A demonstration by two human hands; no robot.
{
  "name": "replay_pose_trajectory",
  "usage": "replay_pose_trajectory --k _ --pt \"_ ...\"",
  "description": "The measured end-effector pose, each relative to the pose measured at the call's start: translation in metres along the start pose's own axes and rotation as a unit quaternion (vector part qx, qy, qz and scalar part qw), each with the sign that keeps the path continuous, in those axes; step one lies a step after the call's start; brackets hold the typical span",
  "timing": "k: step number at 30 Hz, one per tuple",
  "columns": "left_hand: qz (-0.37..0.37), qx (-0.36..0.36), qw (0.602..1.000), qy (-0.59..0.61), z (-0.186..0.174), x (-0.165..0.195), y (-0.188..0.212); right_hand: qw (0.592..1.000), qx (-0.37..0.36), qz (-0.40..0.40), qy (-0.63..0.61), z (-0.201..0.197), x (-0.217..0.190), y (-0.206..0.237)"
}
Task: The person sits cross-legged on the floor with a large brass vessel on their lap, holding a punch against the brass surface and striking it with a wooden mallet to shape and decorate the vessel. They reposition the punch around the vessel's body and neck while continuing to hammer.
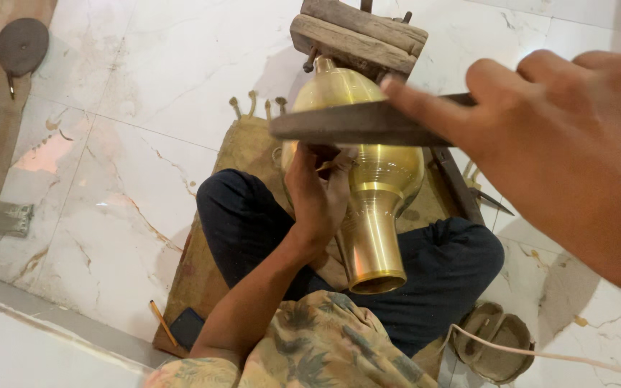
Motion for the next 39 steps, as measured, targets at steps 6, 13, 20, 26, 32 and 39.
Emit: replay_pose_trajectory --k 6,13,20,26,32,39 --pt "-0.023 -0.157 0.985 -0.071 0.003 0.005 -0.023 0.994 -0.048 0.056 -0.082 0.038 -0.002 0.015" --pt "0.099 -0.451 0.881 -0.104 0.032 0.012 -0.059 0.857 0.092 0.255 -0.439 0.125 -0.051 0.080" --pt "0.103 -0.659 0.737 -0.108 0.073 0.017 -0.068 0.557 0.163 0.498 -0.645 0.168 -0.165 0.125" --pt "0.052 -0.731 0.656 -0.179 0.079 0.008 -0.065 0.636 0.150 0.506 -0.563 0.160 -0.220 0.129" --pt "0.041 -0.415 0.906 -0.077 0.030 0.015 -0.069 0.640 0.020 0.489 -0.592 0.163 -0.189 0.122" --pt "0.024 -0.359 0.931 -0.060 0.013 0.008 -0.055 0.888 -0.176 0.272 -0.327 0.177 -0.125 0.088"
Point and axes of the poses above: each hand's wrist, its own y-axis away from the middle knuckle, its own z-axis out of the palm, x = y × z, the point moved 5 cm from there along -y, towards the middle knuckle, and after that the axes turned 7 degrees about y, right-handed, at the moved point
